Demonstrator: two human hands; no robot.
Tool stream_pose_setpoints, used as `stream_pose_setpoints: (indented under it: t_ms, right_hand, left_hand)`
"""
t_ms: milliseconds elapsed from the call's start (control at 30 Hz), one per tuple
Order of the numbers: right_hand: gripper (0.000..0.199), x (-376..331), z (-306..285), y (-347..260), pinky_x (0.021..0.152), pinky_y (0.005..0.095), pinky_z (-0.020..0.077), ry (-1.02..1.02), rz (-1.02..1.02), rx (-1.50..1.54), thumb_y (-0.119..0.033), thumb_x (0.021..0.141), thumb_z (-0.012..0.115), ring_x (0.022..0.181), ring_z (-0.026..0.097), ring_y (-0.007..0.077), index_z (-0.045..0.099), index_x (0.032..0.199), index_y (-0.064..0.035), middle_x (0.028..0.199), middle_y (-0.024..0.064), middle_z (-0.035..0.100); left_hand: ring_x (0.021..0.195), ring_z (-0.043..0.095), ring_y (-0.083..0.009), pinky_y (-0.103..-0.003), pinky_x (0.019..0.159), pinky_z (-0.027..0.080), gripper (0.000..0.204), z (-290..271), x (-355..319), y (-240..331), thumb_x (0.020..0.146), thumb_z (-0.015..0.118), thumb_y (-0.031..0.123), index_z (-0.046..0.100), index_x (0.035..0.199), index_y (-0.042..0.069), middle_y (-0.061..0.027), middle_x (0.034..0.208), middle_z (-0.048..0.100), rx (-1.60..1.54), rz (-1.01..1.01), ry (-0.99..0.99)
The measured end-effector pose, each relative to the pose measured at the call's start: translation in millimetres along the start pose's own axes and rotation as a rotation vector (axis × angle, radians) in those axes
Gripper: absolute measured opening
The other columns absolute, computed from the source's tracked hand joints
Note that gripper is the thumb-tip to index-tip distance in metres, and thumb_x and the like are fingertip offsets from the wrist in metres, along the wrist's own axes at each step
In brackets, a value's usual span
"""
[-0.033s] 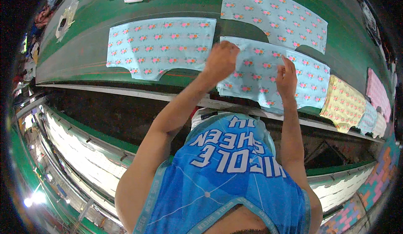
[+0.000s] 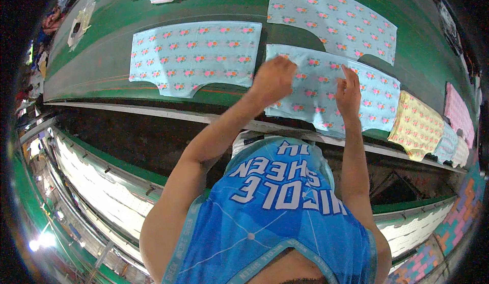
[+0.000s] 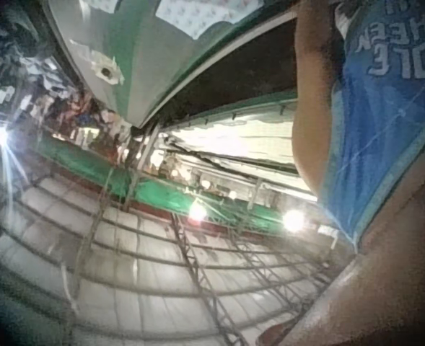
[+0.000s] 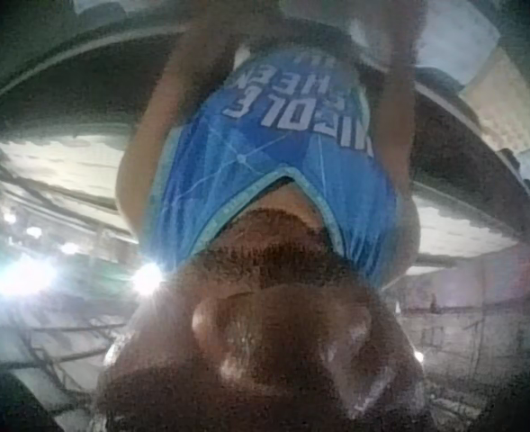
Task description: The person repeatedly folds small patterned fabric pieces on a green work surface. They pick up each piece, smooth it, fold it in half, and place it back down, repeating the same motion across multiple items.
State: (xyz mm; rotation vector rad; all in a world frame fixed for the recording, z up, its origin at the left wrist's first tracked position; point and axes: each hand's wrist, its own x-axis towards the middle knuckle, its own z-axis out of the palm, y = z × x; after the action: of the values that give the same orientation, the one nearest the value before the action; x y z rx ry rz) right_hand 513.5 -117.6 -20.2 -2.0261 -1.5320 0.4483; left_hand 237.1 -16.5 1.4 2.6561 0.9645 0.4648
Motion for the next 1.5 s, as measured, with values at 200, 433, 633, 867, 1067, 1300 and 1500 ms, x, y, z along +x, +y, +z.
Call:
stream_pose_setpoints:
  t_ms: [200, 433, 633, 867, 1067, 1300, 1500]
  right_hand:
    - [0.054, 22.8, -33.8, 29.4, 0.110, 0.0457, 0.0503, 0.025, -0.134, -0.074, -0.005, 0.095, 0.064, 0.129, 0.061, 0.0342, 0.061, 0.147, -0.0167, 0.159, 0.0162, 0.044]
    - [0.028, 10.6, -134.3, 181.4, 0.097, 0.0393, 0.0569, 0.058, 0.146, -0.076, -0.008, 0.099, 0.054, 0.109, 0.073, 0.0284, 0.073, 0.119, -0.0026, 0.117, 0.0159, 0.076]
    - [0.035, -39.4, -207.9, 208.1, 0.104, 0.0371, 0.0511, 0.301, 0.180, 0.157, 0.000, 0.097, 0.059, 0.119, 0.068, 0.0220, 0.074, 0.128, -0.0071, 0.125, 0.0102, 0.075]
    - [0.051, -42.0, -221.0, 141.3, 0.126, 0.0499, 0.0372, 0.419, 0.151, 0.860, -0.021, 0.104, 0.065, 0.144, 0.052, 0.0383, 0.054, 0.145, 0.0060, 0.148, 0.0220, 0.061]
    - [0.047, -3.9, -135.6, 9.1, 0.104, 0.0510, 0.0559, 0.405, 0.141, 1.260, -0.026, 0.104, 0.065, 0.123, 0.065, 0.0346, 0.054, 0.142, -0.0019, 0.133, 0.0158, 0.067]
    - [0.022, -2.2, -21.4, -41.1, 0.108, 0.0496, 0.0536, 0.123, 0.045, 1.158, -0.008, 0.100, 0.061, 0.129, 0.061, 0.0333, 0.066, 0.120, 0.0009, 0.141, 0.0164, 0.063]
    - [0.056, -0.2, 37.7, -227.4, 0.111, 0.0406, 0.0496, -0.006, 0.105, 1.083, 0.002, 0.093, 0.069, 0.130, 0.061, 0.0235, 0.056, 0.147, 0.0005, 0.154, 0.0132, 0.054]
  left_hand:
    - [0.102, 0.071, -0.0399, -0.050, 0.091, 0.058, 0.027, -62.9, -13.1, 125.3, 0.088, 0.066, 0.012, 0.065, 0.114, 0.005, -0.0170, 0.108, 0.071, -0.557, 0.226, -0.339]
    - [0.099, 0.069, -0.0370, -0.047, 0.084, 0.057, 0.030, -124.1, -24.0, 143.4, 0.083, 0.067, 0.002, 0.065, 0.112, 0.007, -0.0134, 0.106, 0.068, -1.174, 0.431, -0.363]
    - [0.102, 0.066, -0.0366, -0.043, 0.084, 0.054, 0.036, -149.7, -50.3, 77.2, 0.075, 0.063, -0.009, 0.071, 0.106, 0.007, -0.0155, 0.111, 0.065, -1.368, 0.382, -0.086]
    - [0.098, 0.063, -0.0237, -0.034, 0.082, 0.050, 0.030, -206.2, -109.4, -39.1, 0.084, 0.057, -0.012, 0.069, 0.107, 0.001, -0.0171, 0.119, 0.063, -1.132, 0.076, 0.478]
    - [0.094, 0.060, -0.0129, -0.026, 0.080, 0.050, 0.020, -236.6, -166.9, -141.4, 0.099, 0.071, 0.000, 0.060, 0.115, 0.004, -0.0100, 0.118, 0.063, -0.734, -0.345, 1.095]
    - [0.096, 0.066, -0.0100, -0.025, 0.084, 0.053, 0.013, -275.2, -267.4, -282.2, 0.098, 0.077, 0.004, 0.071, 0.109, 0.002, -0.0059, 0.110, 0.074, -0.385, -0.565, 1.136]
    - [0.097, 0.069, -0.0118, -0.027, 0.083, 0.057, 0.016, -318.5, -298.3, -340.1, 0.100, 0.075, 0.008, 0.075, 0.114, 0.001, -0.0056, 0.115, 0.074, -0.211, -0.710, 0.975]
